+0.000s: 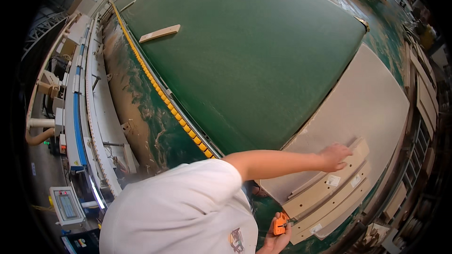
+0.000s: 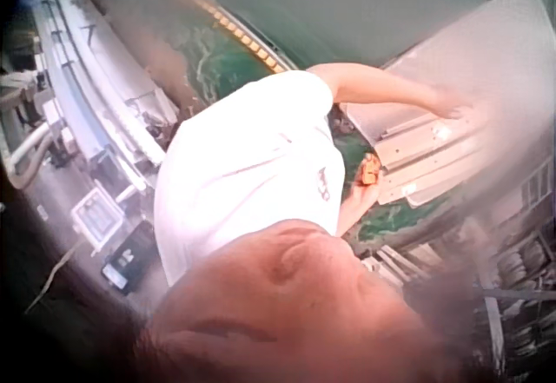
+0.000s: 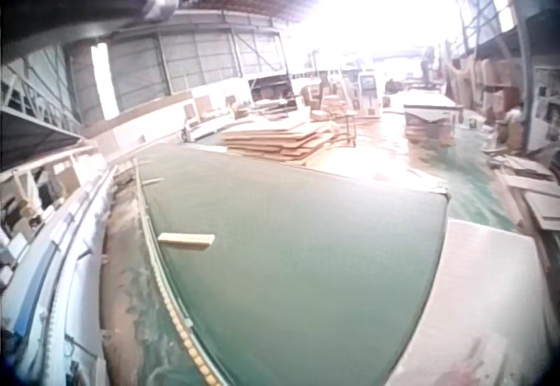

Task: The person feeds wooden panels into an industrial machine and uses a handheld orange scraper to clean the edges of the panels on a work table.

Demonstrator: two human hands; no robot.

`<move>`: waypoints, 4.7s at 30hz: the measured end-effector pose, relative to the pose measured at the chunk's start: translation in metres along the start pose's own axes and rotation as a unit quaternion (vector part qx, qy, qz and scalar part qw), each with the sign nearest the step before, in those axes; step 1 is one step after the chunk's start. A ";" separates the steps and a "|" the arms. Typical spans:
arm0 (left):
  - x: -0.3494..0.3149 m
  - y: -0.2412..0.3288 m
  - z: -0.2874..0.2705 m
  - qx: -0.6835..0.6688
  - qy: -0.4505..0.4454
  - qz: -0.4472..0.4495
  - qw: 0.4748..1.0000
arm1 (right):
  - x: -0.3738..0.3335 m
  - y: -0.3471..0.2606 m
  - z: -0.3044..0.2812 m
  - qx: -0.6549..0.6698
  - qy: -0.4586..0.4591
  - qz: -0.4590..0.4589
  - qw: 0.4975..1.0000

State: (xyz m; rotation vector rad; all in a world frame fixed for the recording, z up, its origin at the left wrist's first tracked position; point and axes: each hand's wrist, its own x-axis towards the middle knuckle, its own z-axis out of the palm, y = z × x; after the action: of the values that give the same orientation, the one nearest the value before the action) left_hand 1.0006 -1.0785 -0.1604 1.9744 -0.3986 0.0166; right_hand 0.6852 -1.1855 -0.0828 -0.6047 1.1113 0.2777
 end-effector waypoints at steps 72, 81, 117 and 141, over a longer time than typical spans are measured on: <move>-0.161 -0.074 0.034 0.318 0.055 -0.021 0.946 | 0.029 0.112 -0.025 -0.615 0.098 -0.196 0.758; -0.159 -0.068 0.034 0.311 0.062 -0.021 0.948 | 0.025 0.110 -0.018 -0.651 0.101 -0.170 0.733; -0.099 0.121 -0.096 0.081 -0.371 0.327 0.865 | 0.049 0.141 -0.131 -0.540 0.145 -0.193 0.806; -0.170 -0.041 -0.046 0.348 -0.251 0.227 0.874 | -0.001 0.133 -0.016 -0.653 0.080 -0.192 0.728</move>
State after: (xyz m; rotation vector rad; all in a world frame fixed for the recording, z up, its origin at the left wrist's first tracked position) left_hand 0.8594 -0.9768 -0.2094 2.5325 -1.3490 -0.0642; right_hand 0.6067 -1.0876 -0.1282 -2.1329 0.7709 0.6548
